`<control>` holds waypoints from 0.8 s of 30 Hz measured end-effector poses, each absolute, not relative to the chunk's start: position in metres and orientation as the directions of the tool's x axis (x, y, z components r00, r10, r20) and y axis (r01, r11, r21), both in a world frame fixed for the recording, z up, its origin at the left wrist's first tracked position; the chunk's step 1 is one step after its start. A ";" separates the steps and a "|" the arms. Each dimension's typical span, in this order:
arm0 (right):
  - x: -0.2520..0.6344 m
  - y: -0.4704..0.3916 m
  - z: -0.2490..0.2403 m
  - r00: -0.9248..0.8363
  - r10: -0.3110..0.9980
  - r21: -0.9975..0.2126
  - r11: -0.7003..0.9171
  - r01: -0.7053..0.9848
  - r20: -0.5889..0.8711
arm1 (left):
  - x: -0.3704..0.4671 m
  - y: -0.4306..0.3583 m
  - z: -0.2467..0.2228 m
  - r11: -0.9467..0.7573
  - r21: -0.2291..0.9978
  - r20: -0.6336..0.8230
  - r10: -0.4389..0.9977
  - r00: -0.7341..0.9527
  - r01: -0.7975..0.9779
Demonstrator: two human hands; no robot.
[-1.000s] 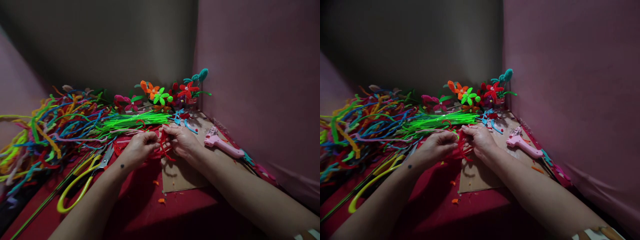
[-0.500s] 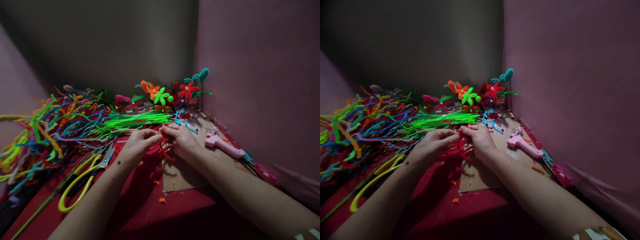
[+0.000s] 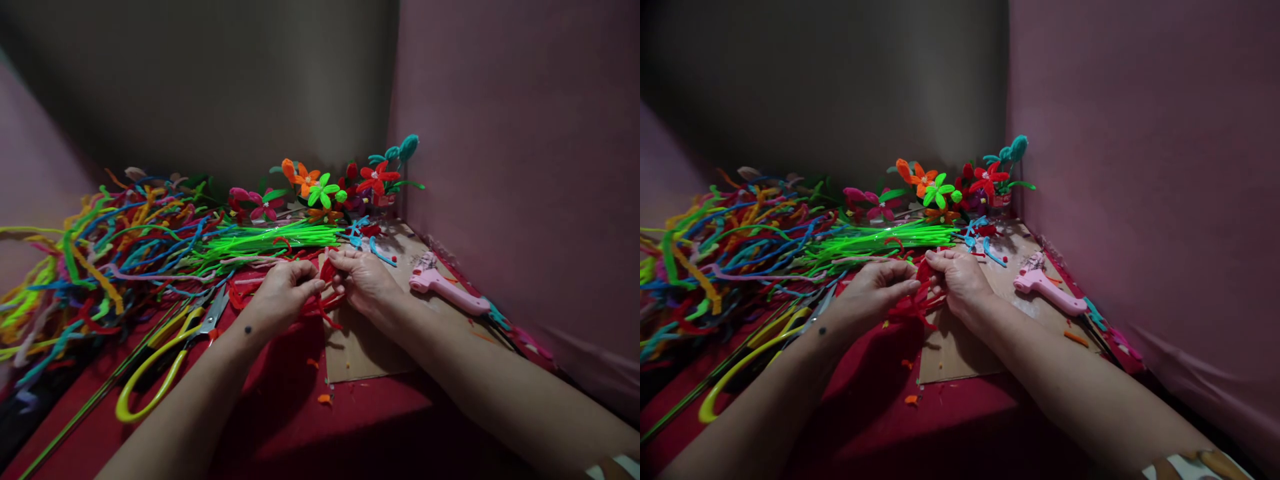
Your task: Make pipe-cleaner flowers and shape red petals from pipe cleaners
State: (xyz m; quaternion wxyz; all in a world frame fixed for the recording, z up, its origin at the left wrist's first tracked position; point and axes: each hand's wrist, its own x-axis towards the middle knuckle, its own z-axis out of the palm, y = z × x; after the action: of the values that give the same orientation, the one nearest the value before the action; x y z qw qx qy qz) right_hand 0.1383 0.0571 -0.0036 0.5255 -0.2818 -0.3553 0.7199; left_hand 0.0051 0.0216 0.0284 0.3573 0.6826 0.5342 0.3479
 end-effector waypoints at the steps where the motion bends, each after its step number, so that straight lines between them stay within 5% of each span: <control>1: 0.139 0.057 -0.004 -0.294 0.956 -0.824 -0.166 -0.542 0.001 | 0.005 0.021 0.029 -0.168 0.853 0.087 0.979 0.183 0.493; 11: 0.150 0.064 0.005 -0.335 0.909 -0.928 0.124 -0.351 0.248 | -0.010 0.022 0.037 0.009 0.904 -0.103 0.975 0.196 0.427; 24: 0.149 0.062 0.004 -0.341 0.904 -0.953 0.181 -0.241 0.258 | -0.020 0.025 0.043 0.119 0.938 -0.203 0.951 0.235 0.325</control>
State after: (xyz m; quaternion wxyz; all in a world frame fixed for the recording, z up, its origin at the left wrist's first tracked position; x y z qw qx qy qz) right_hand 0.1490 0.0618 0.0040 0.4989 -0.2836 -0.5846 0.5735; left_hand -0.0199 0.0247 0.0427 0.5181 0.5911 0.5397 0.3017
